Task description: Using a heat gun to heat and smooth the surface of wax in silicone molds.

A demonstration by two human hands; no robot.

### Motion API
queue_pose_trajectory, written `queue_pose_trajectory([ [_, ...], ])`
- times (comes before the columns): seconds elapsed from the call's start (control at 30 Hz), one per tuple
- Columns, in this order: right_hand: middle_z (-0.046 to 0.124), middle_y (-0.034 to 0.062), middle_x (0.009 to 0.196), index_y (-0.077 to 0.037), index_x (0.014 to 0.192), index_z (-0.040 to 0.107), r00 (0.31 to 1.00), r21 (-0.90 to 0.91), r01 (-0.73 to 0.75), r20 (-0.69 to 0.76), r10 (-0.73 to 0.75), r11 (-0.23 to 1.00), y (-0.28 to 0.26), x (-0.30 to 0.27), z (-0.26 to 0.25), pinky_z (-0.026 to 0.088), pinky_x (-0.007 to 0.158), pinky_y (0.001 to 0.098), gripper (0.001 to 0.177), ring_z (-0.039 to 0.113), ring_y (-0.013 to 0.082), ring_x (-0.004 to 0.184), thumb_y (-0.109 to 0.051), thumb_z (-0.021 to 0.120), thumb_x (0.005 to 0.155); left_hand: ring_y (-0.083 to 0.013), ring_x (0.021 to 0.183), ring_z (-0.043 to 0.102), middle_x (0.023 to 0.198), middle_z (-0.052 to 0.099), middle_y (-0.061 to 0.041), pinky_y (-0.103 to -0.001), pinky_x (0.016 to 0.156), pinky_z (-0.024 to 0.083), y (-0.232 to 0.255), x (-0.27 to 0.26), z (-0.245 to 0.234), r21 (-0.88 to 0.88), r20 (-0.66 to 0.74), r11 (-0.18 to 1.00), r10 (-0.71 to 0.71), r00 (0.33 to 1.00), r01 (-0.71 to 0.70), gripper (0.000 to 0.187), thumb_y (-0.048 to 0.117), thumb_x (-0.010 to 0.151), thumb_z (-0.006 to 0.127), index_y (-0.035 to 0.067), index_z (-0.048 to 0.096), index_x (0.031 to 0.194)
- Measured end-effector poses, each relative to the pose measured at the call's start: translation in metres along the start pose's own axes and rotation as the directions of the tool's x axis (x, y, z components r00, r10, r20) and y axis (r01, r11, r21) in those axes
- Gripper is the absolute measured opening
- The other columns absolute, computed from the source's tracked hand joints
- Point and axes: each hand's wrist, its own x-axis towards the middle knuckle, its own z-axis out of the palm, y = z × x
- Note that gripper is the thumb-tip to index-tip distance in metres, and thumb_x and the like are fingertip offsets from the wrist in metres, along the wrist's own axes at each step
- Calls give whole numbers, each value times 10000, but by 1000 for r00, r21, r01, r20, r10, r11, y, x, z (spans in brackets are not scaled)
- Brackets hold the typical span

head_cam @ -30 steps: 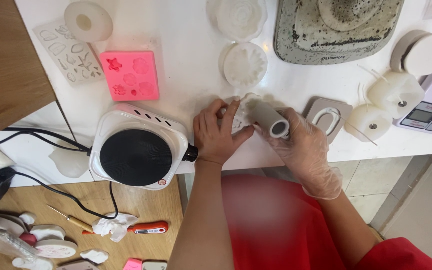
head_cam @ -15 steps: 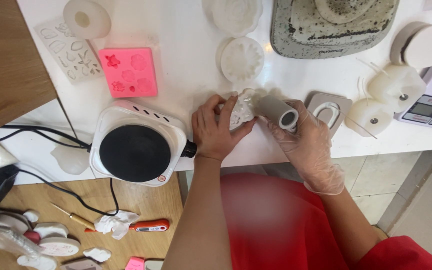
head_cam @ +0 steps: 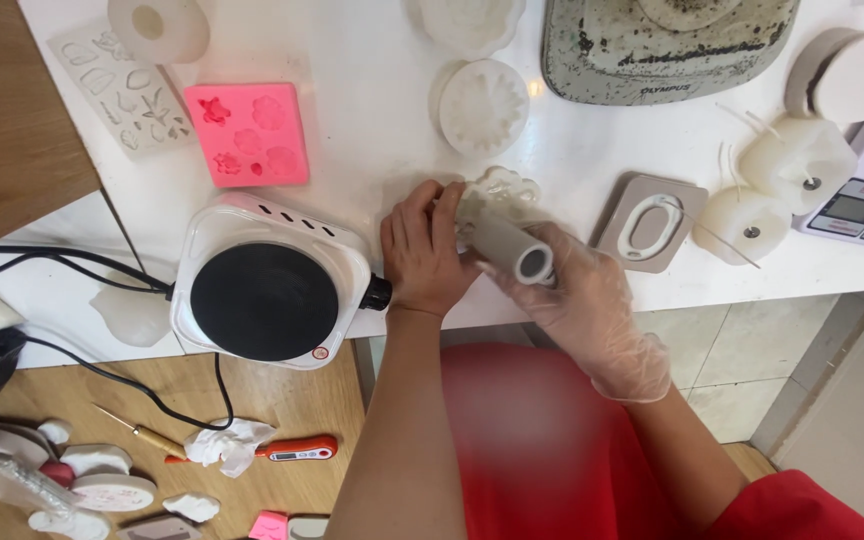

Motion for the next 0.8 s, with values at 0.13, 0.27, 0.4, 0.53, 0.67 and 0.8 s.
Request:
queue_pose_trajectory([
  [0.13,730,207,855,-74,1063,664,998,14,-21,-56,21,1000,16,5,-1,588,738,542,384,734,440,892,-317,871,848,-210,775,595,1093,552,-50,-368,751,499,1,0,1,-1,-13,1000,-17,1000,17,580,648,900,603,145,632,1187],
  [0.27,730,203,882,-84,1095,655,993,-15,-89,-75,87,996,6,12,-7,580,759,555,362,711,451,929,-311,840,883,-196,763,589,1061,553,-43,-344,748,501,2,6,-4,15,-19,1000,-3,1000,3,566,653,936,554,132,638,1138],
  [0.4,727,208,865,-75,1071,657,999,5,-23,-34,23,1000,1,13,5,582,739,554,395,719,459,916,-311,876,843,-191,779,584,1069,546,-34,-352,764,496,0,4,-4,23,-17,1000,-6,1000,7,490,584,945,554,150,636,1158],
  [0.53,737,136,828,-152,1017,677,998,-74,-41,39,44,996,-11,2,10,589,711,542,392,736,399,869,-396,876,784,-215,822,589,1067,534,-37,-354,770,491,1,2,-2,-3,4,1000,-22,1000,22,271,250,989,478,162,650,1178],
  [0.67,750,131,834,-169,1037,712,1000,-88,9,3,-9,996,-2,-6,5,606,701,480,337,748,373,860,-394,853,829,-218,805,597,1073,559,-54,-352,762,498,-5,-6,8,-44,-20,999,-14,1000,14,378,429,1005,490,147,668,1182],
  [0.8,732,210,849,-96,1087,690,999,-108,-46,-21,44,993,26,-1,-4,587,739,564,386,725,449,898,-302,861,809,-199,773,585,1067,564,-48,-354,750,501,-1,4,0,2,-23,1000,-10,1000,10,561,641,942,533,144,646,1176],
])
